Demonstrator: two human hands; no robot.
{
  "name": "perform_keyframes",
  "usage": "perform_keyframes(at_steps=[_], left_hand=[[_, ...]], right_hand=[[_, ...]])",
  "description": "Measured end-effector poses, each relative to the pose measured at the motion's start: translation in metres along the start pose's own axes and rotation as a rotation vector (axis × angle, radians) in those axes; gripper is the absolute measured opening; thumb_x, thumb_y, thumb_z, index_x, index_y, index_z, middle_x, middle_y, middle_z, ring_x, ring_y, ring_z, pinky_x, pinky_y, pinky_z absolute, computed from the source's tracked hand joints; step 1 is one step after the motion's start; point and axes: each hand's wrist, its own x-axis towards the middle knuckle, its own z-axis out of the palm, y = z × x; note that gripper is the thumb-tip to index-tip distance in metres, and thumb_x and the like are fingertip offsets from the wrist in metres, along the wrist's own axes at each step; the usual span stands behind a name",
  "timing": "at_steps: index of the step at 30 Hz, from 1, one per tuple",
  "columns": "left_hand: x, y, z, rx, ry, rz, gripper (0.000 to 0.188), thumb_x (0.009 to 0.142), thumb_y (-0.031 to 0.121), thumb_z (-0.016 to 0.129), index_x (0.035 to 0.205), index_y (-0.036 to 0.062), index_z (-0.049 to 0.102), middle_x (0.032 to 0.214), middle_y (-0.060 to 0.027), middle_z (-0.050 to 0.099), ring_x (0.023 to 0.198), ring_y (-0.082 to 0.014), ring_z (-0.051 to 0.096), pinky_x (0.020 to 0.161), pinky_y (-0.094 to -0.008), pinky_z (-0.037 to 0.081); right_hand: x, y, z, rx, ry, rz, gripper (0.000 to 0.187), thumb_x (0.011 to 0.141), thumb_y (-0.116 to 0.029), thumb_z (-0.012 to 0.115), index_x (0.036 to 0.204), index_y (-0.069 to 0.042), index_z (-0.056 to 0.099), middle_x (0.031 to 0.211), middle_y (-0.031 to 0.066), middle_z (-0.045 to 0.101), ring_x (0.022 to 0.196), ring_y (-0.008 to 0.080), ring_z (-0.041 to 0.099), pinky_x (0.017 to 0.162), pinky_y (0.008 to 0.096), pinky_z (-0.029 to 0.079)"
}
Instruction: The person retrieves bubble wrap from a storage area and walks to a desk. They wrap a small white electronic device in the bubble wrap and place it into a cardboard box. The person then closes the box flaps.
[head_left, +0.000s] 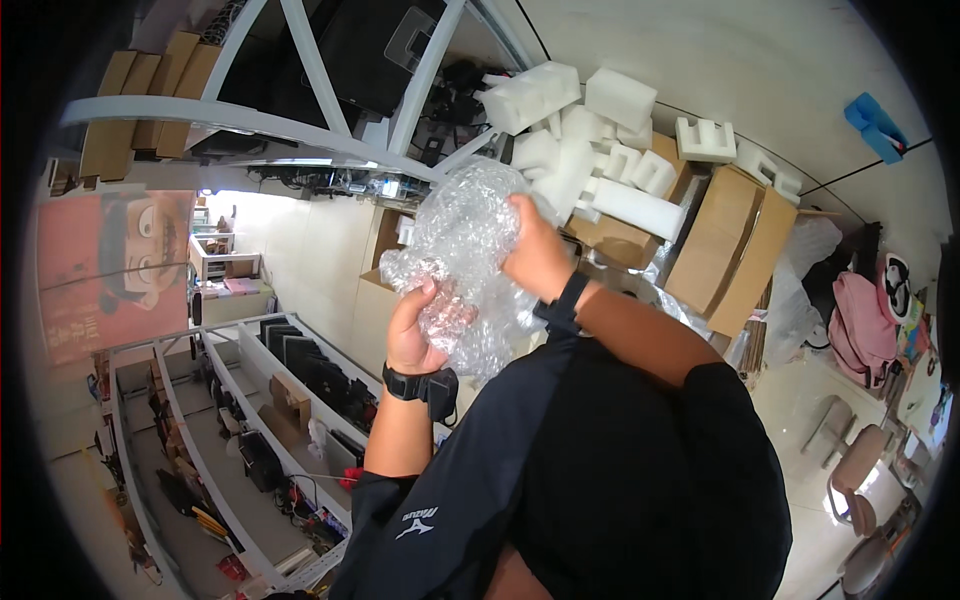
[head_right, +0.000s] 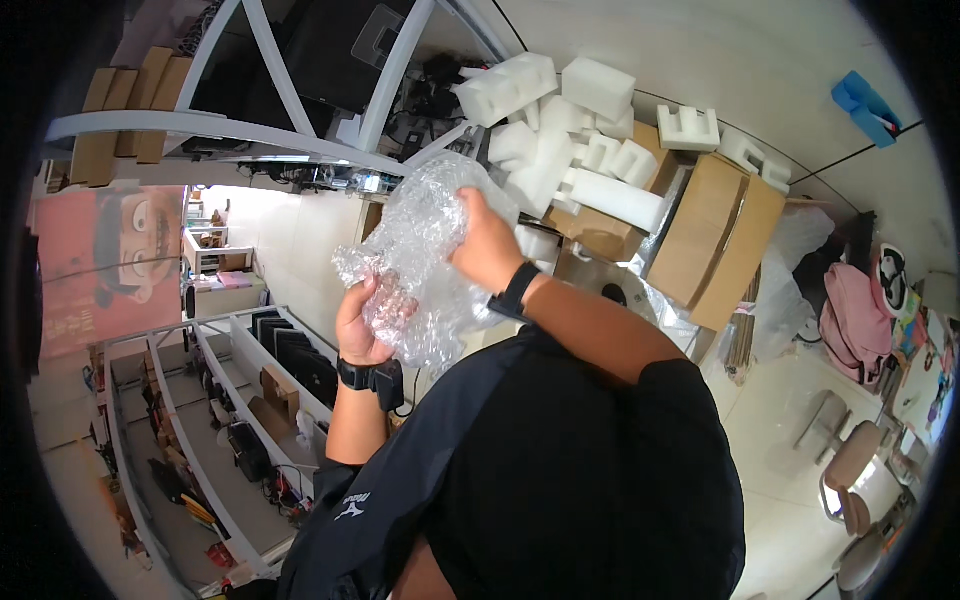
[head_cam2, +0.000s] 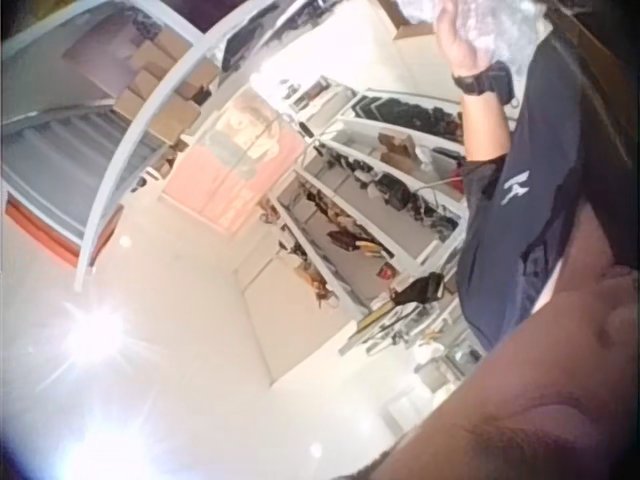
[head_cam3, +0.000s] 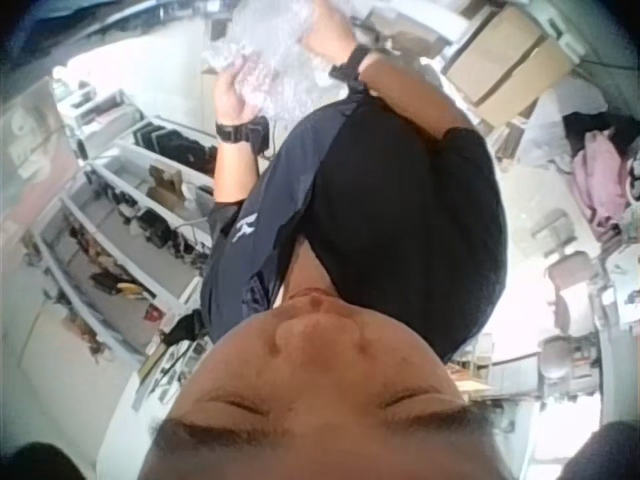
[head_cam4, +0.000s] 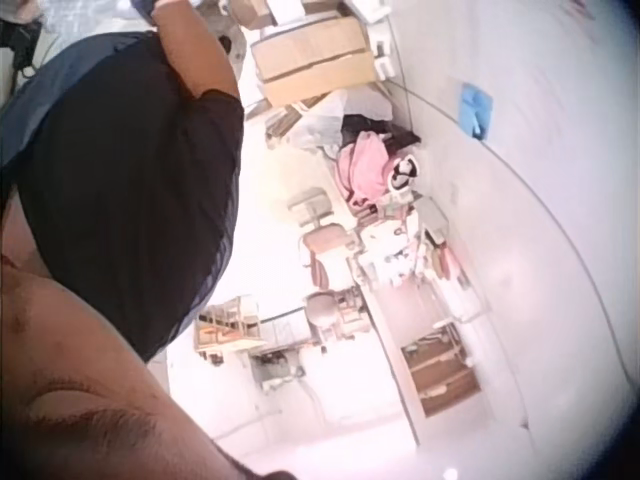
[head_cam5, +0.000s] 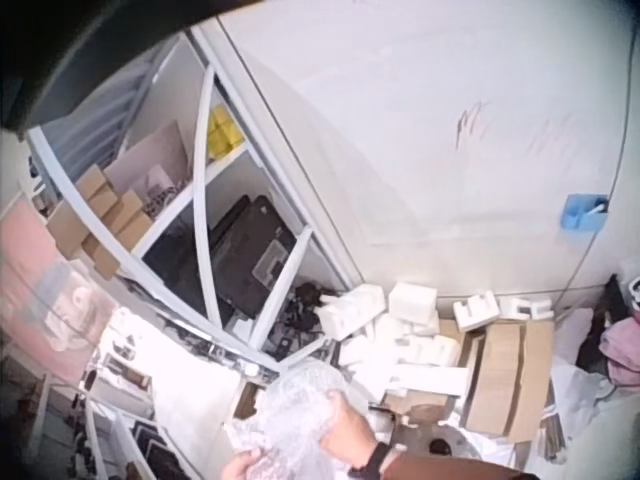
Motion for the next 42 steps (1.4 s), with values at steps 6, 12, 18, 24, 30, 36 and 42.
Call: perform_keyframes(at_steps=[6,12,18,24,30,36,42], left_hand=[[-0.016,-0.015,-0.002,0.084,0.067,0.05,0.016,0.092,0.004,0.051,0.106,0.0107,0.053,0.08,-0.0007,0.052,0.067,-0.0157,0.052,0.08,-0.0462,0.051],[-0.031,-0.01,-0.008,0.101,0.071,0.048,0.016,0.093,0.001,0.048,0.106,0.0096,0.051,0.076,0.0005,0.047,0.062,-0.0126,0.048,0.079,-0.0482,0.054],[-0.046,-0.003,-0.02,0.145,0.051,0.107,0.041,0.094,0.006,0.05,0.135,-0.0008,0.047,0.115,-0.013,0.063,0.1,-0.0285,0.066,0.08,-0.0495,0.062],[-0.059,0.004,0.002,0.267,0.113,0.116,0.044,0.095,0.005,0.048,0.138,-0.0027,0.044,0.122,-0.016,0.06,0.102,-0.0295,0.066,0.08,-0.0486,0.063],[-0.081,0.009,-0.02,0.405,0.132,0.119,0.03,0.094,0.0,0.05,0.124,0.0029,0.048,0.099,-0.0053,0.054,0.086,-0.0175,0.059,0.076,-0.0474,0.063],[-0.124,0.033,-0.023,0.646,0.271,0.162,0.03,0.089,0.006,0.061,0.118,0.0015,0.053,0.089,-0.002,0.056,0.075,-0.0125,0.056,0.068,-0.0324,0.056],[-0.18,0.086,-0.07,0.704,0.284,0.406,0.051,0.082,0.015,0.065,0.126,-0.007,0.053,0.113,-0.0133,0.066,0.099,-0.0183,0.063,0.09,-0.0322,0.049]], right_hand=[[0.017,0.058,-0.026,-0.385,0.06,-0.122,0.058,0.073,-0.002,0.073,0.123,-0.006,0.044,0.098,0.0236,0.064,0.092,0.0442,0.063,0.079,0.0473,0.05],[0.027,0.069,-0.028,-0.418,0.285,-0.216,0.042,0.077,0.004,0.063,0.115,-0.005,0.046,0.093,0.0218,0.062,0.091,0.0433,0.06,0.078,0.0489,0.047],[0.049,0.066,-0.057,-0.527,0.294,-0.095,0.023,0.078,0.004,0.059,0.097,-0.003,0.049,0.089,0.0202,0.06,0.09,0.042,0.059,0.079,0.0489,0.047],[0.057,0.077,-0.065,-0.603,0.337,-0.241,0.013,0.079,0.002,0.056,0.09,-0.003,0.053,0.091,0.0159,0.061,0.091,0.0384,0.059,0.079,0.0469,0.05],[0.071,0.091,-0.076,-0.718,0.373,-0.295,0.01,0.079,0.0,0.057,0.088,-0.004,0.056,0.092,0.0153,0.06,0.091,0.037,0.058,0.077,0.0452,0.052],[0.089,0.136,-0.128,-0.917,0.375,-0.155,0.015,0.082,-0.004,0.054,0.095,-0.005,0.061,0.098,0.0157,0.062,0.095,0.0367,0.06,0.082,0.0472,0.052],[0.063,0.188,-0.252,-1.168,0.32,0.186,0.014,0.082,-0.002,0.058,0.094,-0.002,0.065,0.098,0.0188,0.067,0.096,0.0381,0.064,0.085,0.048,0.053]])
